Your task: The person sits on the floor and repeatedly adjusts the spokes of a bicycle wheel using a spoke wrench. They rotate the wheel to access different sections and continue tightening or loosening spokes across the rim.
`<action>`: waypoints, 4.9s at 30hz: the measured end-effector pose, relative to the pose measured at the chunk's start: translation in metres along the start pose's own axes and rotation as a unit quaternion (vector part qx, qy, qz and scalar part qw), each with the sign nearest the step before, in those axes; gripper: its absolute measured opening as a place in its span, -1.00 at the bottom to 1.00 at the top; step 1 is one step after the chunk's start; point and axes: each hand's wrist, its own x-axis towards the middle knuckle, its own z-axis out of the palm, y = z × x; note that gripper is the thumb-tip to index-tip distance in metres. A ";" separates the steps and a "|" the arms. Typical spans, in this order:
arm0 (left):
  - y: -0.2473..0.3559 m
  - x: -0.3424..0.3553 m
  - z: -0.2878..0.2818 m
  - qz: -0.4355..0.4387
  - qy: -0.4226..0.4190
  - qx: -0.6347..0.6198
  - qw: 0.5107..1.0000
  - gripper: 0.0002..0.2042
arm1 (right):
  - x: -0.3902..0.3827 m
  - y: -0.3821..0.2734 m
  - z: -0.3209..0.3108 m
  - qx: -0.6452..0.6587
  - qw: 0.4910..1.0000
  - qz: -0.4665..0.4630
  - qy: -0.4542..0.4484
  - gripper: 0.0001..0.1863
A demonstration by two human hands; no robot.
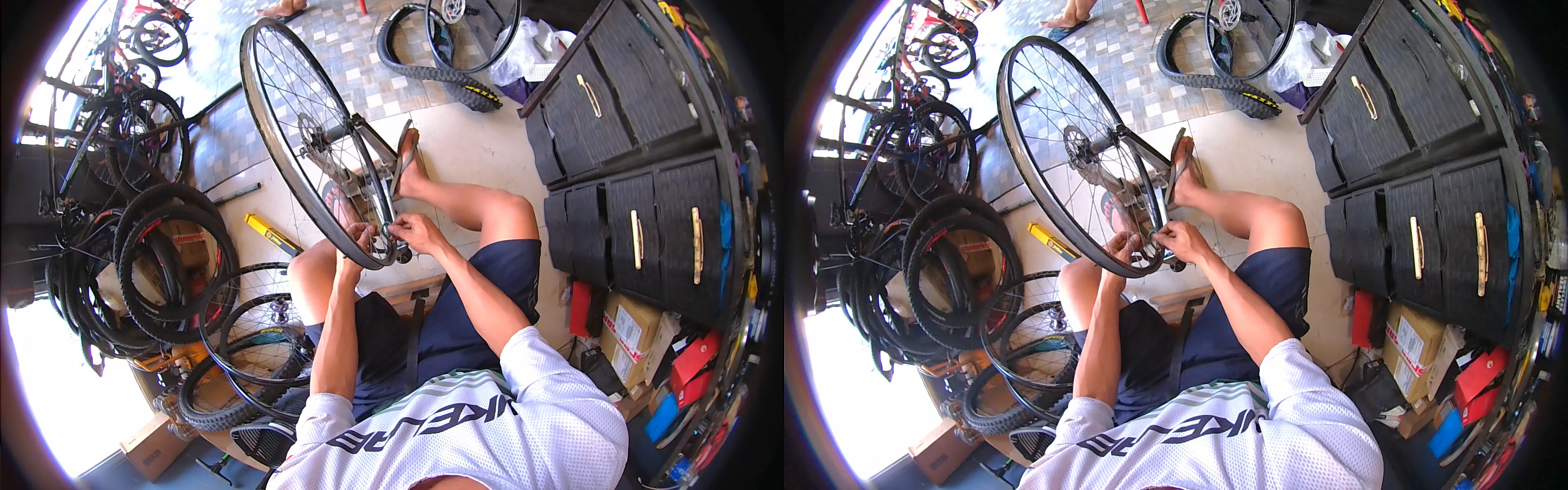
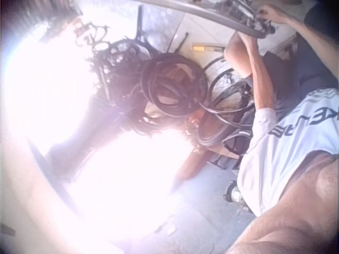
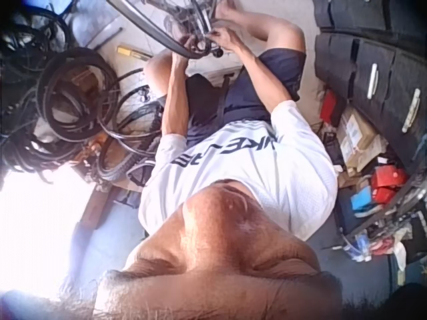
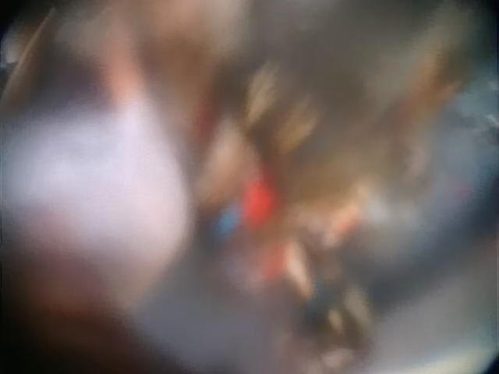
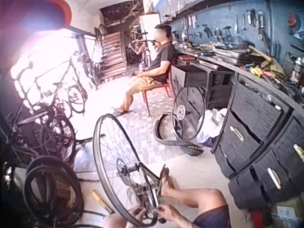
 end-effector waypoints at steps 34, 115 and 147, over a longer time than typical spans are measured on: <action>-0.002 -0.004 -0.013 -0.023 0.001 -0.076 0.997 -0.72 | -0.016 -0.037 0.020 0.029 0.999 -0.038 -0.013 -0.56; -0.018 0.029 0.009 -0.033 -0.008 -0.038 0.999 -0.68 | 0.003 -0.015 -0.005 0.032 0.996 -0.007 0.078 -0.70; -0.004 0.015 0.006 0.054 0.050 0.015 0.997 -0.65 | -0.004 -0.020 0.022 -0.105 0.983 -0.128 0.086 -0.64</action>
